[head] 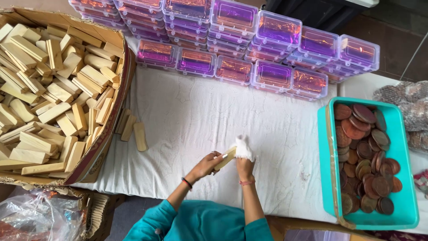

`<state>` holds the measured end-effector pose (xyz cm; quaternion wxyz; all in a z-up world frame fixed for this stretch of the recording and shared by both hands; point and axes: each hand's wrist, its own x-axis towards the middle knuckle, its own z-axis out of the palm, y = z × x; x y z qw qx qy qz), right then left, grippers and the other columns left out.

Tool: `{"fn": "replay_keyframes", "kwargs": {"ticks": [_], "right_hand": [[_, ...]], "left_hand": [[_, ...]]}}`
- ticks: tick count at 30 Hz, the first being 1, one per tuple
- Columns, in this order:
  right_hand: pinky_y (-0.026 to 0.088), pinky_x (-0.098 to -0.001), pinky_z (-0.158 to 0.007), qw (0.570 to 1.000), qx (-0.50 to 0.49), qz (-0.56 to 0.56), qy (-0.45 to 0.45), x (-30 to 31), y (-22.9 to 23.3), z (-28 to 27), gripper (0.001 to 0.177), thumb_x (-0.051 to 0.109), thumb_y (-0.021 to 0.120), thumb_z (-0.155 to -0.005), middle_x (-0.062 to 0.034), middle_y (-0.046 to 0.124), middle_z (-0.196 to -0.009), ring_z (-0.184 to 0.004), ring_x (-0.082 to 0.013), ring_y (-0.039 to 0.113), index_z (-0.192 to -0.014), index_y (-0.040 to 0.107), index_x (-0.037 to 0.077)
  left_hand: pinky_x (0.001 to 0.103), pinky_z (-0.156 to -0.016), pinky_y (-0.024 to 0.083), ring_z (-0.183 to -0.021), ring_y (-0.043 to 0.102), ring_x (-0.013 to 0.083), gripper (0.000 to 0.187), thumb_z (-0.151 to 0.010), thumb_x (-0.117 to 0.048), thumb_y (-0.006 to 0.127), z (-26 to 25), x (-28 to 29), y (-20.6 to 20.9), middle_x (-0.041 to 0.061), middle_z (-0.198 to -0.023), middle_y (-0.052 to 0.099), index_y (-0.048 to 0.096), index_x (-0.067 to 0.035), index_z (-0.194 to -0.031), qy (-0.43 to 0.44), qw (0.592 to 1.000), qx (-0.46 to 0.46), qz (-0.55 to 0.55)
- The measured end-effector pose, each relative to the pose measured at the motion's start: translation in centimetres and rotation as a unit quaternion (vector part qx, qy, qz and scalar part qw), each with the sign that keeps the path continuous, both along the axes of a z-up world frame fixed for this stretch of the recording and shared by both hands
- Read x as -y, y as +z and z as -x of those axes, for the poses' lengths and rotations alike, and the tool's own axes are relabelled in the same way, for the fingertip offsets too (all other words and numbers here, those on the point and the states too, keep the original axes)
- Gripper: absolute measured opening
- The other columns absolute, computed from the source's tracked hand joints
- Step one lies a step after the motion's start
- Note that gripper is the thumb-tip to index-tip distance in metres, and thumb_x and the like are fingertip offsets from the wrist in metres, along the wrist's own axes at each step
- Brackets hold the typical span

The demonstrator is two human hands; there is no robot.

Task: The person is wrapping small wooden blocks in foil and purple paper and placing them into small plastic boxes, then cleaning blocks with a white cloth.

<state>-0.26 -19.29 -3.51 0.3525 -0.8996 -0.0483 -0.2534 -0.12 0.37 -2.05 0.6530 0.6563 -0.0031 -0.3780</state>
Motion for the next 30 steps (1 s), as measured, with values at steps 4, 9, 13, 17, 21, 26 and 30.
{"fn": "replay_keyframes", "kwargs": {"ticks": [4,9,13,17,21,26,30], "right_hand": [[0.049,-0.0378,-0.106,0.987,-0.071,-0.139,-0.025,4.0,-5.9,1.7,0.039,-0.007,0.052,-0.093,-0.0187,0.071,-0.125,-0.121,-0.0293,0.066,-0.129,0.066,-0.001],[0.050,-0.0401,-0.073,0.905,-0.255,-0.279,-0.194,5.8,-7.4,2.3,0.036,0.001,0.053,-0.097,-0.0152,0.071,-0.107,-0.083,-0.0237,0.063,-0.131,0.064,0.000],[0.049,-0.0359,-0.067,0.922,-0.242,-0.235,-0.192,7.3,-11.2,2.9,0.031,0.000,0.053,-0.093,-0.0125,0.071,-0.093,-0.073,-0.0192,0.060,-0.119,0.067,-0.006],[0.046,-0.0341,-0.059,0.941,-0.203,-0.208,-0.172,7.0,-11.3,3.3,0.026,0.000,0.053,-0.093,-0.0094,0.070,-0.079,-0.063,-0.0138,0.057,-0.111,0.070,-0.008],[0.040,-0.0332,-0.050,0.916,-0.243,-0.253,-0.196,6.9,-11.2,3.5,0.027,-0.002,0.052,-0.090,-0.0099,0.066,-0.072,-0.055,-0.0127,0.049,-0.109,0.072,-0.008],[0.042,-0.0328,-0.061,0.933,-0.221,-0.216,-0.182,6.9,-10.3,3.2,0.030,0.000,0.055,-0.096,-0.0107,0.071,-0.089,-0.069,-0.0122,0.054,-0.119,0.072,-0.006],[0.048,-0.0340,-0.073,0.925,-0.176,-0.307,-0.137,4.9,-4.7,1.4,0.037,0.003,0.054,-0.099,-0.0107,0.071,-0.125,-0.094,-0.0159,0.065,-0.134,0.063,-0.003]], "left_hand": [[0.025,-0.048,0.039,-0.057,0.050,0.0090,0.038,-0.104,-0.039,0.061,-4.2,-1.7,-3.6,0.004,-0.072,0.059,0.056,-0.007,-0.124,-0.038,0.997,-0.057,0.045],[0.024,-0.056,0.057,-0.072,0.067,0.0091,0.042,-0.095,-0.033,0.068,-14.4,-3.8,-6.0,0.007,-0.095,0.073,0.066,-0.007,-0.127,0.137,0.988,0.016,-0.064],[0.027,-0.059,0.058,-0.074,0.067,0.0136,0.043,-0.094,-0.032,0.074,-21.1,-2.7,-7.5,0.009,-0.096,0.073,0.067,-0.005,-0.125,0.084,0.992,0.033,-0.094],[0.032,-0.065,0.059,-0.078,0.070,0.0195,0.045,-0.085,-0.024,0.083,-24.1,-1.1,-9.7,0.015,-0.104,0.071,0.068,-0.002,-0.121,0.148,0.966,0.091,-0.194],[0.044,-0.086,0.057,-0.100,0.065,0.0420,0.072,-0.072,-0.008,0.088,-23.0,-1.0,-10.1,0.026,-0.129,0.050,0.057,-0.002,-0.136,0.263,0.804,0.431,-0.315],[0.042,-0.097,0.055,-0.105,0.066,0.0388,0.068,-0.084,-0.008,0.076,-18.3,-2.0,-9.0,0.029,-0.157,0.032,0.047,-0.008,-0.145,0.244,0.880,0.320,-0.251],[0.053,-0.108,0.042,-0.133,0.047,0.0498,0.068,-0.085,-0.018,0.078,-11.0,-5.0,-5.6,0.033,-0.156,0.030,0.048,-0.004,-0.144,0.292,0.772,0.394,-0.405]]}}
